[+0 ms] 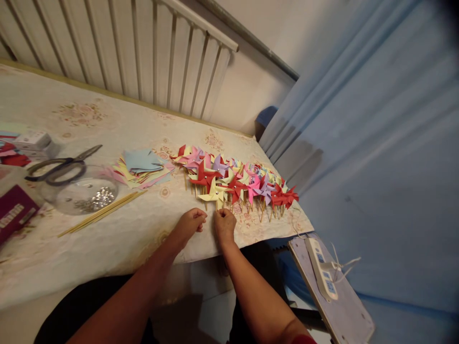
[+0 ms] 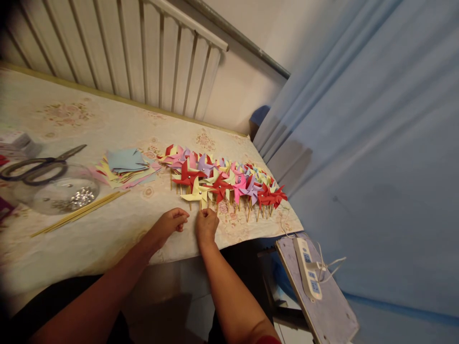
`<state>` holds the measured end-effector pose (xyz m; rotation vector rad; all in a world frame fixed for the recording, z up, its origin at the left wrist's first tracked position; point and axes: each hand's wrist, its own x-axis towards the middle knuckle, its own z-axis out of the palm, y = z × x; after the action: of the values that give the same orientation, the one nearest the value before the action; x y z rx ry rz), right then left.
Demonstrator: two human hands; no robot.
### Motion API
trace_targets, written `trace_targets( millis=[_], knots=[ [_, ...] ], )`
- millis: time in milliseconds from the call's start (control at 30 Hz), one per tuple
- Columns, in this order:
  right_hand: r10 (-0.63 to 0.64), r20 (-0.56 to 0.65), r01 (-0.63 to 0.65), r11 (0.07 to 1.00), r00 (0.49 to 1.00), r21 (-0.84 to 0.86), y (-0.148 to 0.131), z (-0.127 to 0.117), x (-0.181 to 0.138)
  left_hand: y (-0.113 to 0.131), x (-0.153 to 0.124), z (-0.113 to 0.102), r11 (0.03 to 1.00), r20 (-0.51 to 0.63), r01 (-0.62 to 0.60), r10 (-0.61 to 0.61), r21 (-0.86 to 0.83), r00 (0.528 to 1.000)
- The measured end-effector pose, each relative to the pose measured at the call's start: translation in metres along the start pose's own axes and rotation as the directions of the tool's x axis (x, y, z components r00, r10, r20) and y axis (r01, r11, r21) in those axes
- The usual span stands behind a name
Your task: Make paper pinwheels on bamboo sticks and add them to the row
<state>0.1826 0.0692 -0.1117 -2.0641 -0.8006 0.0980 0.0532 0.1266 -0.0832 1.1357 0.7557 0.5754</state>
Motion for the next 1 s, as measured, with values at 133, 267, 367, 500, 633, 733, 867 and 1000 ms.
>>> trace_targets(
  millis=[133,267,367,500,633,733,867,1000],
  knots=[
    [0.027,-0.011,-0.027,0.999,1.0,0.026,-0.0005,0.0,-0.0006,-0.0005,0.0003,0.0002,1.0,0.0,0.001,-0.001,0.004,1.0],
    [0.054,-0.017,-0.053,0.996,0.998,0.068,0.0002,-0.0005,-0.001,0.0003,0.0009,0.0007,1.0,0.001,0.009,-0.009,0.009,1.0],
    [0.049,-0.005,-0.048,0.998,0.999,0.045,0.0002,-0.0013,-0.0013,0.0007,0.001,0.0009,1.0,-0.002,0.009,-0.009,0.013,1.0],
    [0.046,-0.013,-0.046,0.998,0.999,0.041,0.0004,-0.0019,-0.0031,0.0,0.001,0.0005,1.0,-0.003,0.003,-0.003,0.013,1.0],
    [0.027,-0.016,-0.026,0.999,1.0,0.039,0.0015,-0.0014,-0.0044,0.0004,0.0007,0.0005,1.0,-0.001,-0.001,0.001,0.027,1.0],
    [0.008,-0.017,-0.009,1.0,1.0,-0.017,0.0011,-0.0008,-0.0033,0.0016,0.0,0.0011,0.999,-0.003,0.003,-0.003,0.039,1.0],
    [0.022,-0.021,-0.022,0.999,1.0,-0.032,-0.0018,-0.0008,-0.0019,0.0004,-0.0001,0.0018,0.999,0.003,0.0,0.0,0.044,1.0],
    [0.027,-0.009,-0.027,0.999,1.0,-0.042,-0.0043,-0.0014,-0.0015,-0.0033,0.0054,-0.0006,0.997,-0.089,-0.026,0.033,0.078,0.996]
  ],
)
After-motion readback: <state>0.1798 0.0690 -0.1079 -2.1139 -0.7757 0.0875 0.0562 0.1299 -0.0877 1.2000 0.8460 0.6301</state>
